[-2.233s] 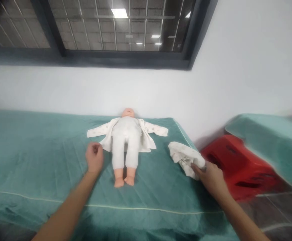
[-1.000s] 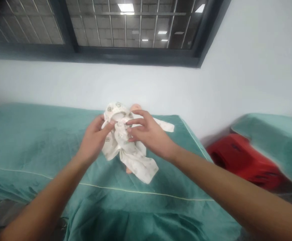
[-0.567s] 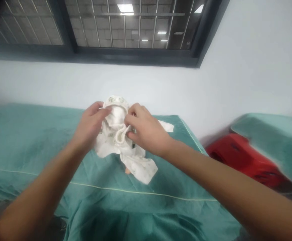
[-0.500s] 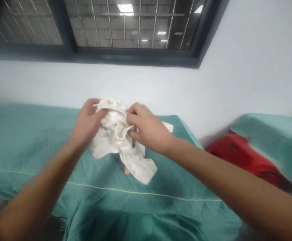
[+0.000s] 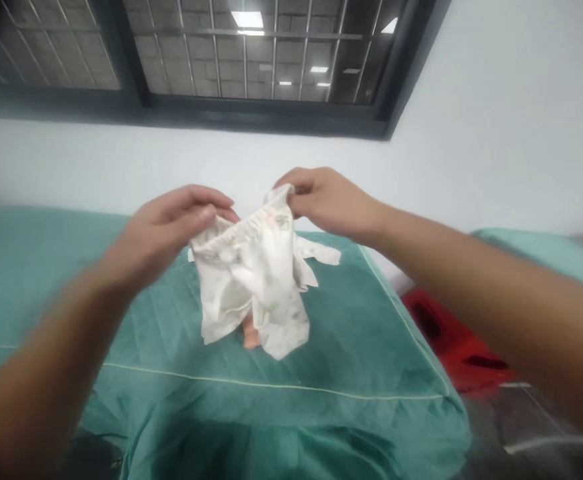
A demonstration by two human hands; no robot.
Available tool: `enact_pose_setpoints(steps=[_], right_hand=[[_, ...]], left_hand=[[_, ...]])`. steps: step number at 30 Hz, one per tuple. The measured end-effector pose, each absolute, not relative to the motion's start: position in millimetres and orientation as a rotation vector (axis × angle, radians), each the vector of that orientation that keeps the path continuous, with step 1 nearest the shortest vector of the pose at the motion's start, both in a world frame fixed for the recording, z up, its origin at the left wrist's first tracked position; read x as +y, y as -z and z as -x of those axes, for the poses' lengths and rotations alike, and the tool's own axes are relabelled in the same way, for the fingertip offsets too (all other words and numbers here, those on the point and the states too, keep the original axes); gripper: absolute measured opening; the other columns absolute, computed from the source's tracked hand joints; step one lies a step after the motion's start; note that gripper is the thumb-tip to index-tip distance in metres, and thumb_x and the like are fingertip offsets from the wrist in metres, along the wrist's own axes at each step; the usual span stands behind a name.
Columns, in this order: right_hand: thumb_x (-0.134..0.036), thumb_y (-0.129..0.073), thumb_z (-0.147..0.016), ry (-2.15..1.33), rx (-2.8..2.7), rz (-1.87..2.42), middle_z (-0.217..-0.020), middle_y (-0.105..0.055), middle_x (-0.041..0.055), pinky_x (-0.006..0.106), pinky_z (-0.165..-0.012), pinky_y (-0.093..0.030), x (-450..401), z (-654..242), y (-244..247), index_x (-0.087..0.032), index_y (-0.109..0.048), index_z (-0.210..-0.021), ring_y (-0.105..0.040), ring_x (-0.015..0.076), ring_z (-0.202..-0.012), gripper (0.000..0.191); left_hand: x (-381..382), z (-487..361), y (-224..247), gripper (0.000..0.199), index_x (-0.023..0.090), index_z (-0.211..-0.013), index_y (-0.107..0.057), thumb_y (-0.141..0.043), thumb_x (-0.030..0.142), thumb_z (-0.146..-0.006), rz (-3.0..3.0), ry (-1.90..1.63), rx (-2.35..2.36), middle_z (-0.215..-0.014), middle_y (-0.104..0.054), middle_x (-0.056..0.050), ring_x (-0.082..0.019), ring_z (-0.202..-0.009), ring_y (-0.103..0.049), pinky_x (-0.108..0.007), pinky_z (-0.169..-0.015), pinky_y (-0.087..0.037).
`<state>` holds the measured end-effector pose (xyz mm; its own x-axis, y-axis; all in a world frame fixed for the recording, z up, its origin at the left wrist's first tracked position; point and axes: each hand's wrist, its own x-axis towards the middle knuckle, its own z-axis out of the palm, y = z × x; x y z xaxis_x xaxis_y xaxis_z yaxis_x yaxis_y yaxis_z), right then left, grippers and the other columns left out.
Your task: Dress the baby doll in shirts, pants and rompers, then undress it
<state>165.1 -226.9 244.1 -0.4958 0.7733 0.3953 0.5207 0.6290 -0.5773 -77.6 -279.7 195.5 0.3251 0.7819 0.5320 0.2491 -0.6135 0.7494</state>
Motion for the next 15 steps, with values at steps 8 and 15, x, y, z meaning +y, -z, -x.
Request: enact_pose_setpoints(steps=[8,15], right_hand=[[-0.025,-0.064,-0.081,-0.708,-1.921,1.038,-0.081,-0.069,0.0019,0.030,-0.064,-0.049,-235,-161,-231,-0.022,-0.073,-0.085,-0.062,0.0165,-0.072,0.011],[-0.030,-0.064,-0.082,-0.679,-2.058,1.050,-0.088,-0.071,0.0022,0.034,-0.078,-0.051,-227,-193,-216,-0.021,-0.072,-0.085,-0.065,0.0201,-0.085,0.012]], left_hand=[[-287,49,-173,0.032,0.021,-0.095,-0.069,-0.068,0.050,-0.081,-2.588,-0.870,0.868,-0.140,-0.047,-0.009,-0.031,-0.131,-0.043,-0.047,-0.107,-0.043],[-271,61,-184,0.025,0.020,-0.089,-0.065,-0.066,0.044,-0.084,-1.659,-1.433,0.806,-0.095,-0.066,-0.006,-0.022,-0.096,-0.064,-0.033,-0.080,-0.052]])
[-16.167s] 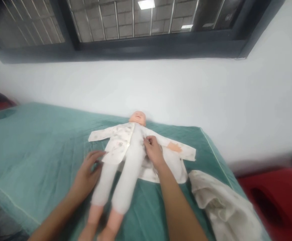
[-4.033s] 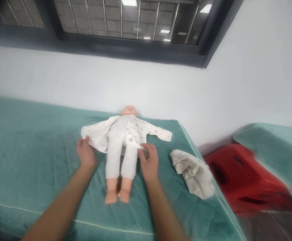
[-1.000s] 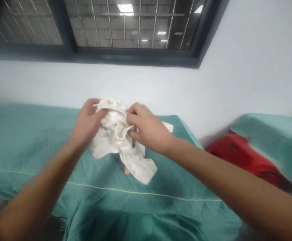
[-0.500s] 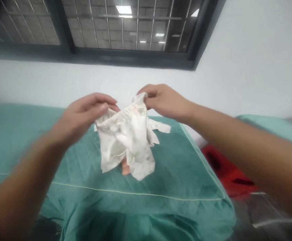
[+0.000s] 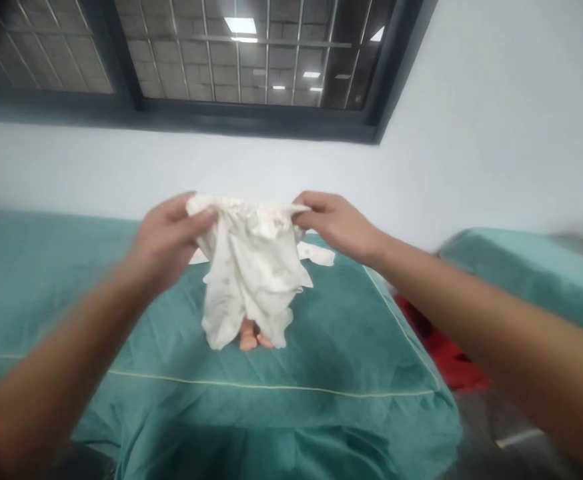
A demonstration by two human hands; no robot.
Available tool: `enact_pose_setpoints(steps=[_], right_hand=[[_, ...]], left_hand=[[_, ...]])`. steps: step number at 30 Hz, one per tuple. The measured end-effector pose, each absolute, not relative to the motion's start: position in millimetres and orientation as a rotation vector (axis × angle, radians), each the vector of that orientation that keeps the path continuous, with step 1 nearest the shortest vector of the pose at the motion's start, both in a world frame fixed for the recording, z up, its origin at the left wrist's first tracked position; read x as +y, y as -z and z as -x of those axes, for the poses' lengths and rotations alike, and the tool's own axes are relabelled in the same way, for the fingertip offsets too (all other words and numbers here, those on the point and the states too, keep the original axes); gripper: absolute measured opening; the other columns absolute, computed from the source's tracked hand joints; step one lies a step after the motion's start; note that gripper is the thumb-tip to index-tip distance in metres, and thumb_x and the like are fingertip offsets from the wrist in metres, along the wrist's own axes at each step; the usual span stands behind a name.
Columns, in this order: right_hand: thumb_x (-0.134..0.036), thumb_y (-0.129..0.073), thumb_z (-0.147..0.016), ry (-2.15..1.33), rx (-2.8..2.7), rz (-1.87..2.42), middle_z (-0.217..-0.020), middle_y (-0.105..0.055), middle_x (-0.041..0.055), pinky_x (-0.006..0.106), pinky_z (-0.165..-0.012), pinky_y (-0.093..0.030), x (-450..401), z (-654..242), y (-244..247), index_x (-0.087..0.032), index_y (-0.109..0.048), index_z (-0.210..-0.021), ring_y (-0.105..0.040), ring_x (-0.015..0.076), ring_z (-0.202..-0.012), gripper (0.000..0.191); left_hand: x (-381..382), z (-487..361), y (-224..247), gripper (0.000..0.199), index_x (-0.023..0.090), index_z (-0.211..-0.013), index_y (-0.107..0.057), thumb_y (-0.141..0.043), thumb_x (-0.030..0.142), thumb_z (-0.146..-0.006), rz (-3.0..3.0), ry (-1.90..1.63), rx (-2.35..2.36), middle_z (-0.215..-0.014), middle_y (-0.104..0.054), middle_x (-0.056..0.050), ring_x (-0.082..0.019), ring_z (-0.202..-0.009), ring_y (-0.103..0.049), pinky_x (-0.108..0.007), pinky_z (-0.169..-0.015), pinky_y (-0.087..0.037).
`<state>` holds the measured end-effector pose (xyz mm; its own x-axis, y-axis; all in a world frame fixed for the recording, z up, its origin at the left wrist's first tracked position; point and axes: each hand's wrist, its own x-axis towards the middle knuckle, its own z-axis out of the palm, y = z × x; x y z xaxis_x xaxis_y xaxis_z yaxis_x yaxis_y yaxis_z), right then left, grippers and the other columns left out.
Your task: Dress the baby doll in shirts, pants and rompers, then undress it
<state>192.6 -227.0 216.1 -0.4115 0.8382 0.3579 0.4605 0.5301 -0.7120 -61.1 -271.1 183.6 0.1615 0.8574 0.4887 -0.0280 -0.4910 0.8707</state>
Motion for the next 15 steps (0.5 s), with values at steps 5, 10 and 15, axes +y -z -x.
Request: enact_pose_setpoints(steps=[5,10,15], right_hand=[[-0.043,-0.074,-0.077,-0.907,-2.319,0.962,-0.112,-0.071,0.0046,0.037,-0.085,-0.052,-240,-180,-224,-0.022,-0.070,-0.110,-0.066,0.0235,-0.099,0.039],[-0.056,-0.072,-0.077,-1.057,-2.106,0.795,-0.099,-0.072,0.0052,0.037,-0.084,-0.052,-256,-141,-229,-0.019,-0.069,-0.104,-0.067,0.0223,-0.093,0.046],[-0.059,-0.066,-0.083,-1.025,-1.791,0.744,-0.086,-0.067,0.0020,0.035,-0.078,-0.054,-247,-132,-226,-0.021,-0.061,-0.088,-0.065,0.0190,-0.083,0.039]], left_hand=[[-252,52,-209,0.029,0.019,-0.086,-0.060,-0.069,0.046,-0.082,-1.424,-1.519,0.767,-0.080,-0.062,-0.002,-0.021,-0.088,-0.066,-0.030,-0.074,-0.051],[-250,45,-215,0.037,0.018,-0.093,-0.062,-0.070,0.052,-0.080,-1.443,-1.397,0.710,-0.077,-0.063,-0.003,-0.020,-0.079,-0.067,-0.028,-0.066,-0.051],[-253,66,-199,0.059,0.017,-0.081,-0.066,-0.055,0.075,-0.079,-1.452,-0.938,0.684,-0.052,-0.050,-0.001,-0.017,-0.054,-0.059,-0.030,-0.051,-0.047]])
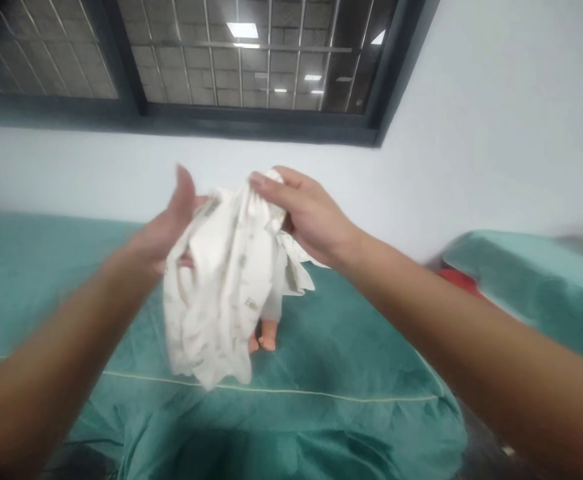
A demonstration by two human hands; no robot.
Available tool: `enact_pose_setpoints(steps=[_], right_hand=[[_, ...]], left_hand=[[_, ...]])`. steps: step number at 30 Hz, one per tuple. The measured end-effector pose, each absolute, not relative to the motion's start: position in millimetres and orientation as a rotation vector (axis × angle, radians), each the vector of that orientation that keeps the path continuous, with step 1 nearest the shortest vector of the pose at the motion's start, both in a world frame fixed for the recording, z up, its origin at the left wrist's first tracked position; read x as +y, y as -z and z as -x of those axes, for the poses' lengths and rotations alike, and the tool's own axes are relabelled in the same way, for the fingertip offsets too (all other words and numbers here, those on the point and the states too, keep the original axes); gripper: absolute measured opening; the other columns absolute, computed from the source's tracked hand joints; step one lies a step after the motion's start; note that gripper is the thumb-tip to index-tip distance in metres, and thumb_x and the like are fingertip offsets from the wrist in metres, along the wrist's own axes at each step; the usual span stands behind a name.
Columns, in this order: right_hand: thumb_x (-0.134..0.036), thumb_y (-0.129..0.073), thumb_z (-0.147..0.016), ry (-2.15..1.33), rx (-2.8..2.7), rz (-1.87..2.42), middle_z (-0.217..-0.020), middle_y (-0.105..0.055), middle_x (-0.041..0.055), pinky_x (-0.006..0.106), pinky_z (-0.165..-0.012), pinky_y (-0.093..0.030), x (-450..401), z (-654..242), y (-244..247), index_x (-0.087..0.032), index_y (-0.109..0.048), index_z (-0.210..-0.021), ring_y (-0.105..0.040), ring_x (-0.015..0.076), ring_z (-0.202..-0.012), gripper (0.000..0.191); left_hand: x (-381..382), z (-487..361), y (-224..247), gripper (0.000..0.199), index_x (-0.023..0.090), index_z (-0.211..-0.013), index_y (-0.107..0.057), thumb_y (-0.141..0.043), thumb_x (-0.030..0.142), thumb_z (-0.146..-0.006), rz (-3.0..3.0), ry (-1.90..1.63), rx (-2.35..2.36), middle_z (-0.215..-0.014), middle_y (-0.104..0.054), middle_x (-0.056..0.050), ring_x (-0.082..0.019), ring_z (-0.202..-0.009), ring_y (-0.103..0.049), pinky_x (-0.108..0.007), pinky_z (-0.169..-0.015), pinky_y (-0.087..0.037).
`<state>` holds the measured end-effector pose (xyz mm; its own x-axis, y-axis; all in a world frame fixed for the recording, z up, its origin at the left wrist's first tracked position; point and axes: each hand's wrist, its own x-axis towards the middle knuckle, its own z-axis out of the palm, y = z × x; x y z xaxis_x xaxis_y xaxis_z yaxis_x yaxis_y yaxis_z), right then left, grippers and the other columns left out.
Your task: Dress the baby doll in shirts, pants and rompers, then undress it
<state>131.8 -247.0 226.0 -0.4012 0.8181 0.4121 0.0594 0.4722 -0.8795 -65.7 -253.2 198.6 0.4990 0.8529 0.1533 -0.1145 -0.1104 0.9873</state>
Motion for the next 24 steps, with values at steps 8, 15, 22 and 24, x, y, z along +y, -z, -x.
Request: enact_pose_setpoints(steps=[8,15,22,24], right_hand=[[-0.059,-0.077,-0.072,-1.402,-1.923,0.833,-0.092,-0.072,0.0056,0.032,-0.070,-0.055,-229,-138,-186,-0.020,-0.068,-0.095,-0.068,0.0206,-0.082,0.047],[-0.060,-0.071,-0.078,-1.413,-1.710,0.997,-0.095,-0.076,0.0068,0.033,-0.074,-0.056,-222,-128,-154,-0.020,-0.072,-0.097,-0.070,0.0226,-0.083,0.044],[-0.065,-0.065,-0.081,-1.446,-1.484,1.073,-0.105,-0.074,0.0133,0.030,-0.073,-0.057,-225,-139,-145,-0.016,-0.070,-0.100,-0.070,0.0229,-0.090,0.053],[-0.061,-0.069,-0.079,-1.581,-1.654,1.028,-0.110,-0.073,0.0121,0.030,-0.075,-0.057,-231,-142,-136,-0.016,-0.070,-0.107,-0.070,0.0223,-0.093,0.053]], left_hand=[[-241,66,-167,0.028,0.014,-0.089,-0.070,-0.073,0.041,-0.079,-1.294,-1.026,0.589,-0.076,-0.068,-0.006,-0.016,-0.065,-0.064,-0.029,-0.063,-0.053],[-237,48,-132,0.052,0.016,-0.109,-0.069,-0.065,0.060,-0.082,-1.111,-0.976,0.584,-0.096,-0.074,-0.011,-0.025,-0.095,-0.070,-0.034,-0.082,-0.055],[-255,61,-110,0.047,0.016,-0.115,-0.071,-0.082,0.032,-0.072,-1.297,-0.739,0.670,-0.114,-0.073,-0.012,-0.027,-0.108,-0.067,-0.037,-0.094,-0.051],[-253,60,-105,0.047,0.015,-0.115,-0.070,-0.080,0.033,-0.073,-1.187,-0.899,0.686,-0.111,-0.074,-0.013,-0.028,-0.105,-0.068,-0.038,-0.091,-0.053]])
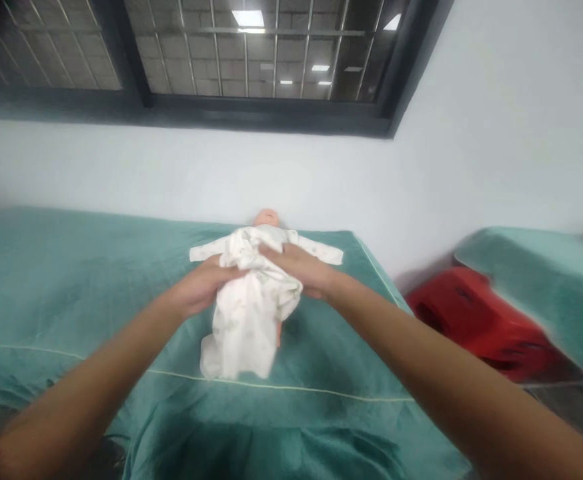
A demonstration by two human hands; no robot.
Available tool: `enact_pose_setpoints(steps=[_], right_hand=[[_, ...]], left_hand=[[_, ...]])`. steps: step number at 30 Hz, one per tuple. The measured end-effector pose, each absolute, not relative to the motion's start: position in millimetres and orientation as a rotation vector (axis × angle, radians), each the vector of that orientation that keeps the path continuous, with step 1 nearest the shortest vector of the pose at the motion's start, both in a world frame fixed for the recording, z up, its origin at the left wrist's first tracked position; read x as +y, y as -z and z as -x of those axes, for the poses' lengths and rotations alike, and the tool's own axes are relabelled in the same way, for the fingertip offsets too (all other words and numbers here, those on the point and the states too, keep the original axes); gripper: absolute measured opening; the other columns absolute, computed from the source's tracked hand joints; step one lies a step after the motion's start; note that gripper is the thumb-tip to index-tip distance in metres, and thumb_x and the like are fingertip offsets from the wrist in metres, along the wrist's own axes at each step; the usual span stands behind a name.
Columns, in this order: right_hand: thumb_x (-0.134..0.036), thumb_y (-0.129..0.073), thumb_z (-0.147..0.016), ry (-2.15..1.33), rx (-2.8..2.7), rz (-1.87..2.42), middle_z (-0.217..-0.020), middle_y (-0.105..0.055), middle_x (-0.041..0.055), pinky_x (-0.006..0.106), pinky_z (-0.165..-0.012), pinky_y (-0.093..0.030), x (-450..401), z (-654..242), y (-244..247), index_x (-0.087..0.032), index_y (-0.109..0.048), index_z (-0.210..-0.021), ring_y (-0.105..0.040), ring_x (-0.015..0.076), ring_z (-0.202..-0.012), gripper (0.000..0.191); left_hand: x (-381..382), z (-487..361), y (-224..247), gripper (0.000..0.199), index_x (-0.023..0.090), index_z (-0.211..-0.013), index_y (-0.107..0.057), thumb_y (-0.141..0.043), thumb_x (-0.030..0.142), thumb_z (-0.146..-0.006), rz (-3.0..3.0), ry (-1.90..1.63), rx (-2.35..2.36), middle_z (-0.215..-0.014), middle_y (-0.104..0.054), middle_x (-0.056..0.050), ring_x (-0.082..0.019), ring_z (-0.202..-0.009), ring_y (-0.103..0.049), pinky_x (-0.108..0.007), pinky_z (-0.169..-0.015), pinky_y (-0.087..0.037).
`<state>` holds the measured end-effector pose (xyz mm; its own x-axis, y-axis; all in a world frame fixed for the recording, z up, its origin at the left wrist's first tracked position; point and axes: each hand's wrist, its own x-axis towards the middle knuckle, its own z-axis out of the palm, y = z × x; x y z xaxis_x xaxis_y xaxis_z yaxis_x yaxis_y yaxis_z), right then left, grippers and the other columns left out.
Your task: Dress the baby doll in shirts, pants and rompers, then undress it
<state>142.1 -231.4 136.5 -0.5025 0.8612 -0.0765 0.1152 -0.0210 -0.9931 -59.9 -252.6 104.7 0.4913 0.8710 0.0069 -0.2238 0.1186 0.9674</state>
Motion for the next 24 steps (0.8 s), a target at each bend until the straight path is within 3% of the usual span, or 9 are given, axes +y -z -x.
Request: enact_pose_setpoints(steps=[4,7,13,16,19,24], right_hand=[[-0.050,-0.080,-0.073,-1.722,-1.967,0.926,-0.108,-0.074,0.0086,0.033,-0.084,-0.056,-241,-139,-120,-0.016,-0.072,-0.109,-0.069,0.0231,-0.098,0.050],[-0.049,-0.078,-0.076,-1.631,-1.819,1.001,-0.107,-0.075,0.0090,0.034,-0.088,-0.055,-239,-134,-113,-0.016,-0.073,-0.106,-0.068,0.0233,-0.102,0.045],[-0.051,-0.068,-0.085,-1.677,-1.328,0.832,-0.106,-0.075,0.0091,0.031,-0.078,-0.058,-239,-124,-108,-0.019,-0.068,-0.113,-0.071,0.0204,-0.088,0.043],[-0.052,-0.068,-0.085,-1.742,-1.327,0.823,-0.106,-0.074,0.0099,0.031,-0.077,-0.059,-244,-127,-104,-0.018,-0.068,-0.112,-0.071,0.0208,-0.088,0.043],[-0.046,-0.077,-0.078,-1.880,-1.519,0.885,-0.097,-0.075,0.0083,0.028,-0.073,-0.058,-250,-133,-100,-0.017,-0.071,-0.107,-0.071,0.0194,-0.083,0.042],[-0.032,-0.083,-0.071,-2.003,-1.700,0.909,-0.091,-0.075,0.0047,0.029,-0.079,-0.056,-259,-132,-94,-0.016,-0.072,-0.104,-0.070,0.0179,-0.083,0.038]], left_hand=[[-247,53,-91,0.049,0.011,-0.112,-0.070,-0.081,0.031,-0.069,-1.051,-0.977,0.704,-0.097,-0.076,-0.015,-0.031,-0.089,-0.071,-0.039,-0.078,-0.056],[-250,53,-80,0.049,0.011,-0.112,-0.069,-0.080,0.036,-0.071,-1.009,-0.982,0.709,-0.092,-0.076,-0.014,-0.028,-0.084,-0.072,-0.036,-0.073,-0.056],[-258,65,-70,0.057,0.012,-0.118,-0.066,-0.086,0.026,-0.066,-1.141,-0.657,0.610,-0.097,-0.075,-0.013,-0.026,-0.089,-0.071,-0.036,-0.080,-0.055],[-256,66,-67,0.048,0.013,-0.112,-0.068,-0.083,0.027,-0.069,-0.995,-0.884,0.595,-0.103,-0.075,-0.013,-0.025,-0.094,-0.071,-0.033,-0.084,-0.055],[-254,60,-61,0.045,0.013,-0.108,-0.069,-0.080,0.034,-0.070,-0.781,-1.076,0.615,-0.095,-0.076,-0.011,-0.026,-0.089,-0.072,-0.034,-0.083,-0.056],[-257,47,-50,0.041,0.011,-0.100,-0.070,-0.080,0.032,-0.066,-0.701,-0.988,0.655,-0.080,-0.075,-0.011,-0.027,-0.077,-0.071,-0.035,-0.072,-0.056]])
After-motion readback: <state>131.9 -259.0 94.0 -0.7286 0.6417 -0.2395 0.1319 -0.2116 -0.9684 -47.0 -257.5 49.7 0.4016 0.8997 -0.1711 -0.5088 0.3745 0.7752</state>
